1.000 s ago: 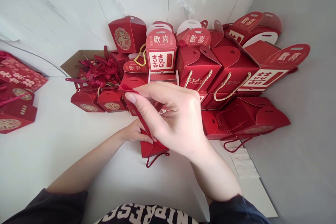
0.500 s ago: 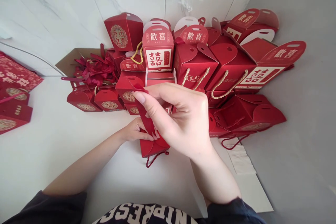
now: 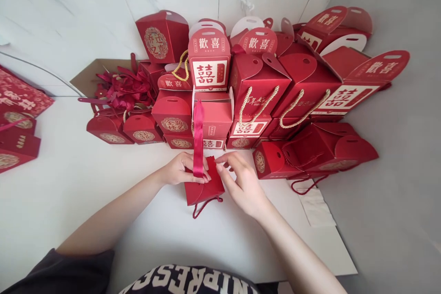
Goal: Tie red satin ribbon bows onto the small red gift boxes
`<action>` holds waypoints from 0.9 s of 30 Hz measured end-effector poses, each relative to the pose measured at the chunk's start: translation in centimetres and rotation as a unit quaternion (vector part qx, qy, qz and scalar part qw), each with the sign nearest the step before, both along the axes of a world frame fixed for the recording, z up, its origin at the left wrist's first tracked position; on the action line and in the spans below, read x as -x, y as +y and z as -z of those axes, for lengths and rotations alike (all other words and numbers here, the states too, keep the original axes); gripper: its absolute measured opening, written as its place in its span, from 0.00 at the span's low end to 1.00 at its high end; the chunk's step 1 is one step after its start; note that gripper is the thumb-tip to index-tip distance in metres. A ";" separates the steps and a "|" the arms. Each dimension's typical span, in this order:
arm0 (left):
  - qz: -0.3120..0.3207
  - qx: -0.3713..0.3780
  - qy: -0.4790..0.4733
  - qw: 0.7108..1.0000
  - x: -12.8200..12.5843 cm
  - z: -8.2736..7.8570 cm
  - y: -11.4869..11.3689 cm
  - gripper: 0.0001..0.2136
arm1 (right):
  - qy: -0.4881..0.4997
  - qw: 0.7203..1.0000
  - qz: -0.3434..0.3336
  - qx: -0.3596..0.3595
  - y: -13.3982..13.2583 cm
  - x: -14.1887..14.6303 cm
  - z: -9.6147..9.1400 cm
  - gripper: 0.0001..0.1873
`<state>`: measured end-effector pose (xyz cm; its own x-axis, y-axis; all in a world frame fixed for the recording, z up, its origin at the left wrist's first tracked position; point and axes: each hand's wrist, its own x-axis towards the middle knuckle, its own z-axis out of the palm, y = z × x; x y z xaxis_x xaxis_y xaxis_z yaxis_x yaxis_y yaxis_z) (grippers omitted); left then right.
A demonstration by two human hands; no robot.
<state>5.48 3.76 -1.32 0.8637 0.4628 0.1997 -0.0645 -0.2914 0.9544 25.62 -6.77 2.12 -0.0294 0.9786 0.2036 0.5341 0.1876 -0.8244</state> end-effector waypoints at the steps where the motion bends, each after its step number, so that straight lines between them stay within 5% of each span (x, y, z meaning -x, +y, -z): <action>1: -0.002 0.000 0.001 1.000 0.0 0.0 0.0 0.08 | -0.007 1.000 -0.020 0.001 -0.5 -0.1 0.5 0.11; 7: -0.002 0.001 -0.004 1.000 -0.2 0.2 0.0 0.08 | -0.002 0.995 -0.077 -0.065 -0.3 2.1 0.7 0.14; 12: 0.006 -0.002 -0.007 1.000 -0.3 0.0 0.0 0.10 | 0.039 0.998 0.027 -0.050 1.1 3.2 1.0 0.11; 20: -0.021 -0.004 0.016 1.000 -0.3 -0.3 -0.4 0.06 | 0.101 0.981 0.166 0.011 -0.5 -0.5 0.4 0.20; 23: -0.029 -0.010 0.020 0.999 -0.4 -0.5 -0.5 0.06 | 0.129 0.961 0.242 -0.034 -1.8 -1.1 -0.5 0.16; 27: -0.011 -0.022 0.031 0.999 -0.4 -0.8 -0.2 0.08 | 0.043 0.941 0.305 -0.140 -3.8 -0.2 -2.8 0.06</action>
